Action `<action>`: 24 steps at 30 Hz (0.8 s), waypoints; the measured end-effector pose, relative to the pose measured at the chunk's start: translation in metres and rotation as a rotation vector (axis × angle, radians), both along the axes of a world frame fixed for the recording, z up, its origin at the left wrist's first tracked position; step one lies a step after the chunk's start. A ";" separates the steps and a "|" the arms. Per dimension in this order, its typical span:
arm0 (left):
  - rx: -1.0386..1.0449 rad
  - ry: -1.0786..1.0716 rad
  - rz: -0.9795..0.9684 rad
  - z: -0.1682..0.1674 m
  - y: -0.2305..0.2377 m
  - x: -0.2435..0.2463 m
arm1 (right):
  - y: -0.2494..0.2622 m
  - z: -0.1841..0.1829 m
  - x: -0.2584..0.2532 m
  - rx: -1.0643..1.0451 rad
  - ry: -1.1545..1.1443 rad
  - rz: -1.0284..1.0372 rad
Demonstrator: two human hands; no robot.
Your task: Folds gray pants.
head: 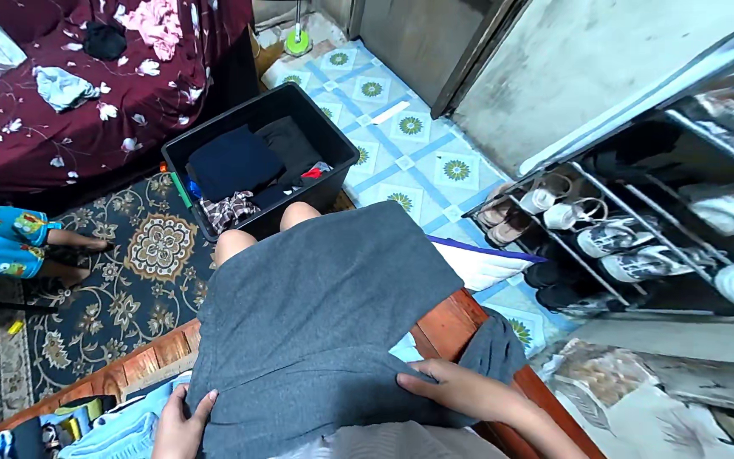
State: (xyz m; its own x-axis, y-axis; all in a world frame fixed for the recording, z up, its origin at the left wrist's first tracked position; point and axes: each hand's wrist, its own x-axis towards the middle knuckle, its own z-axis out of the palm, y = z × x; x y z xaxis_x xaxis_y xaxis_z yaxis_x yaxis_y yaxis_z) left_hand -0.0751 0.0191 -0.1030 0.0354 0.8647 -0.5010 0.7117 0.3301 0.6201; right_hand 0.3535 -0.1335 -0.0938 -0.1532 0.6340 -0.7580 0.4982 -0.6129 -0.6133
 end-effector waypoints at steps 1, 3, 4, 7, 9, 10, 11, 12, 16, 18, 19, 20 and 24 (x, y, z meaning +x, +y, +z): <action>0.053 0.074 -0.065 -0.002 -0.002 0.001 | -0.002 -0.001 0.002 0.024 -0.065 0.012; 0.227 0.183 -0.187 0.000 -0.007 0.007 | -0.008 -0.002 0.010 0.103 -0.202 0.058; 0.338 0.216 -0.235 0.006 -0.008 0.012 | -0.013 -0.001 0.017 0.154 -0.255 0.064; 0.532 0.146 -0.409 0.043 -0.016 0.032 | -0.036 0.001 0.033 0.344 -0.381 -0.015; 0.433 0.014 -0.639 0.064 -0.029 0.047 | -0.051 -0.002 0.031 0.485 -0.450 -0.100; 0.336 -0.047 -0.751 0.065 -0.037 0.055 | -0.058 -0.007 0.028 0.560 -0.470 -0.120; 0.229 -0.081 -0.839 0.061 -0.045 0.061 | -0.064 -0.014 0.023 0.647 -0.482 -0.132; 0.144 -0.079 -0.893 0.052 -0.052 0.064 | -0.070 -0.022 0.019 0.735 -0.504 -0.127; 0.293 0.044 -0.836 0.009 -0.067 0.061 | -0.090 -0.057 0.027 0.942 -0.725 -0.145; 0.439 0.059 -0.809 0.000 -0.067 0.056 | -0.097 -0.069 0.030 0.957 -0.882 -0.251; 0.496 0.048 -0.788 -0.003 -0.067 0.055 | -0.099 -0.075 0.031 0.942 -0.940 -0.325; 0.541 0.037 -0.770 -0.003 -0.067 0.054 | -0.100 -0.081 0.031 0.926 -0.987 -0.393; 0.734 -0.033 -0.683 0.014 -0.059 0.051 | -0.101 -0.093 0.038 0.984 -1.019 -0.408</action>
State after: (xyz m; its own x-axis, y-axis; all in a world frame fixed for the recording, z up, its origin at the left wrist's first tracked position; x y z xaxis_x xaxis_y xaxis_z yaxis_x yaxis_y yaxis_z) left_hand -0.0241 -0.0398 -0.0890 0.6442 0.7482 0.1587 0.5845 -0.6154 0.5288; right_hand 0.3911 -0.2343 -0.1870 0.4819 0.8137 0.3250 0.8597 -0.3674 -0.3549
